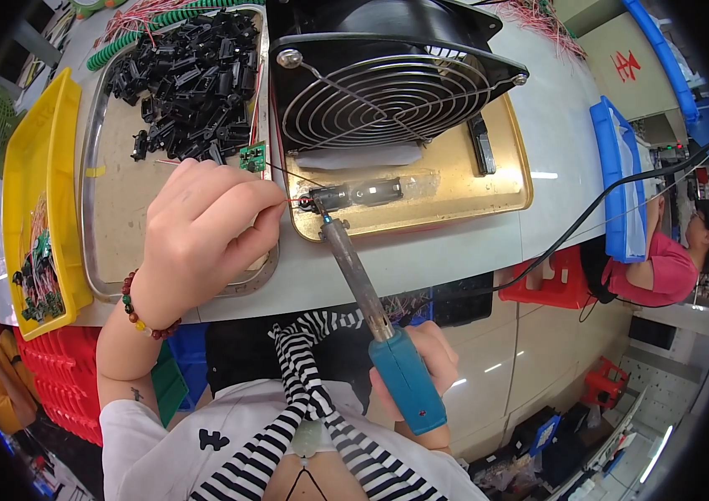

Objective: The person solders wires and circuit boards into plastic components using a soldering iron, places assembled parts into a container, and organizes bundles of wires on the worktable.

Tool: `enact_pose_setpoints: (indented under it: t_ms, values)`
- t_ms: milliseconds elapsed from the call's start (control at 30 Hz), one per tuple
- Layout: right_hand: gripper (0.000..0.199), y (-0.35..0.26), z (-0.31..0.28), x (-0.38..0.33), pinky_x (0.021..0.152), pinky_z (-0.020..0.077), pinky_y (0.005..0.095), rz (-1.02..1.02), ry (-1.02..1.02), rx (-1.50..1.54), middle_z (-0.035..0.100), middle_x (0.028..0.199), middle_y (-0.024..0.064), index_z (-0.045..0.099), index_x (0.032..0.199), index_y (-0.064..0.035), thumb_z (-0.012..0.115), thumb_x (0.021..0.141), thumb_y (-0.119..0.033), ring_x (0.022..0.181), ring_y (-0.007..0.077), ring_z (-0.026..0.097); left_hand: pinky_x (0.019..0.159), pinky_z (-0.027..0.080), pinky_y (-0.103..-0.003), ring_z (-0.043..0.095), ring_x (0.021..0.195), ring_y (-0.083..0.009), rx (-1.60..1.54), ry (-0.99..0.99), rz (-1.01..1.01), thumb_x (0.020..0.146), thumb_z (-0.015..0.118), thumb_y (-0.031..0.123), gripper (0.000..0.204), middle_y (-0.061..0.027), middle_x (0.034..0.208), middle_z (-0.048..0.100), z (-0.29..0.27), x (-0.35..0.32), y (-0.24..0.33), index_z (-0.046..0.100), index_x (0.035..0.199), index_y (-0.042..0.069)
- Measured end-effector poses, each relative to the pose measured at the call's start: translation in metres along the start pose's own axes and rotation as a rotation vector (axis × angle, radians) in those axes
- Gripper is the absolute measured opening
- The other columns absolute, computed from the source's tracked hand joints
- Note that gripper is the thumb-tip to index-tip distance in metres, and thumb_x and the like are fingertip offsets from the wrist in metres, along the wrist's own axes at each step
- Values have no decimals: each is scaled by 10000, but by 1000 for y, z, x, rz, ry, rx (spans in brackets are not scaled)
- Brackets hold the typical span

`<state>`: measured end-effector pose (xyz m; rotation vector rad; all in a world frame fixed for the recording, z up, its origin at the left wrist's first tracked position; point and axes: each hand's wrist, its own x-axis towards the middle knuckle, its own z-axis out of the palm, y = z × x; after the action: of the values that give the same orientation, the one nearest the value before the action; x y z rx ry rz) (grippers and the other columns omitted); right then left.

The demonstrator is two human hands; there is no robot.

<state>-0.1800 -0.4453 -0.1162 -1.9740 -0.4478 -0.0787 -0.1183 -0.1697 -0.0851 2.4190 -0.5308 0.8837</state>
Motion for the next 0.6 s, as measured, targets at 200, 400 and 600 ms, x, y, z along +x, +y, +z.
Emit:
enact_pose_setpoints:
  t_ms: [200, 400, 600]
  values:
    - [290, 0, 8, -6, 644, 475, 309, 103, 84, 181, 640, 778, 107, 618, 895, -3, 694, 635, -105, 680, 218, 596, 556, 406, -309, 545, 605, -205, -7, 30, 12, 638, 731, -20, 198, -43, 707, 591, 0, 1, 1, 638, 791, 64]
    - [310, 5, 13, -4, 654, 487, 313, 84, 112, 283, 661, 797, 103, 622, 943, 3, 672, 648, -80, 696, 204, 621, 564, 405, -305, 538, 606, -203, 12, 23, 0, 636, 724, -27, 197, -38, 704, 582, 1, 0, 0, 634, 786, 64]
    - [303, 4, 6, -12, 607, 476, 288, 86, 125, 272, 647, 756, 82, 620, 961, 3, 672, 675, -84, 651, 178, 612, 571, 406, -305, 533, 611, -199, 20, 40, 23, 638, 721, -21, 190, -33, 716, 579, 1, 1, 1, 636, 784, 66]
